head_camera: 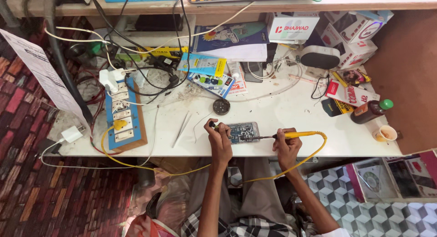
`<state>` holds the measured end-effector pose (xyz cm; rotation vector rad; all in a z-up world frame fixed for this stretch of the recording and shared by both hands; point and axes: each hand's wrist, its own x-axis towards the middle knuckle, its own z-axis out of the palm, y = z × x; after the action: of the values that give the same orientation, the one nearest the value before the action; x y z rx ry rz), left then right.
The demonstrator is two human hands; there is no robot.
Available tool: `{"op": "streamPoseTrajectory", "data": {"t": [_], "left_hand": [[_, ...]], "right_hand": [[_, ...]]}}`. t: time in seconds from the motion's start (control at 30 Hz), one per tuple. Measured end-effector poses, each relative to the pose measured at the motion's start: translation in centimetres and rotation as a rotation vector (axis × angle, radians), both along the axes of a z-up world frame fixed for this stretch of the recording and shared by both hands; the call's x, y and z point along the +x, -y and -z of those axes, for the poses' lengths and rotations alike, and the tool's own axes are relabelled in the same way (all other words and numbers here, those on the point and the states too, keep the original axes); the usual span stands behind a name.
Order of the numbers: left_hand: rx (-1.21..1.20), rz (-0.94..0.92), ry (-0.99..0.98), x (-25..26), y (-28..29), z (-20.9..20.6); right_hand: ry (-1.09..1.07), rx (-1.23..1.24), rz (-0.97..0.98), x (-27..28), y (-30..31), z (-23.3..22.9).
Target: The person uses a soldering iron and solder wire to apply solder to multiple points on a small circuit board placed on a cluttered workbench. The person repeatedly melts solder onto the board while holding the components steady.
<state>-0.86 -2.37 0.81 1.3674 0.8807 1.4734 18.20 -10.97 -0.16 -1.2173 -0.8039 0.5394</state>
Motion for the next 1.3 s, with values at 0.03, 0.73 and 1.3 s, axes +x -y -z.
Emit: {"op": "streamPoseTrajectory", "data": {"t": [0.03,0.73,1.3], "left_hand": [[0.009,-0.007,-0.009,0.02,-0.03,-0.01],[-0.043,0.008,0.006,0.01,0.07,-0.39],[-0.06,0.009,0.026,-0.11,-0.17,-0.64]], "right_hand": [[0.002,-0.003,0.0,0.01,-0.08,0.01],[0.077,-0.069,0.047,-0.39,0.18,0.18],[0.089,-0.055,0.044,-0.75,0.18,-0.43]]}}
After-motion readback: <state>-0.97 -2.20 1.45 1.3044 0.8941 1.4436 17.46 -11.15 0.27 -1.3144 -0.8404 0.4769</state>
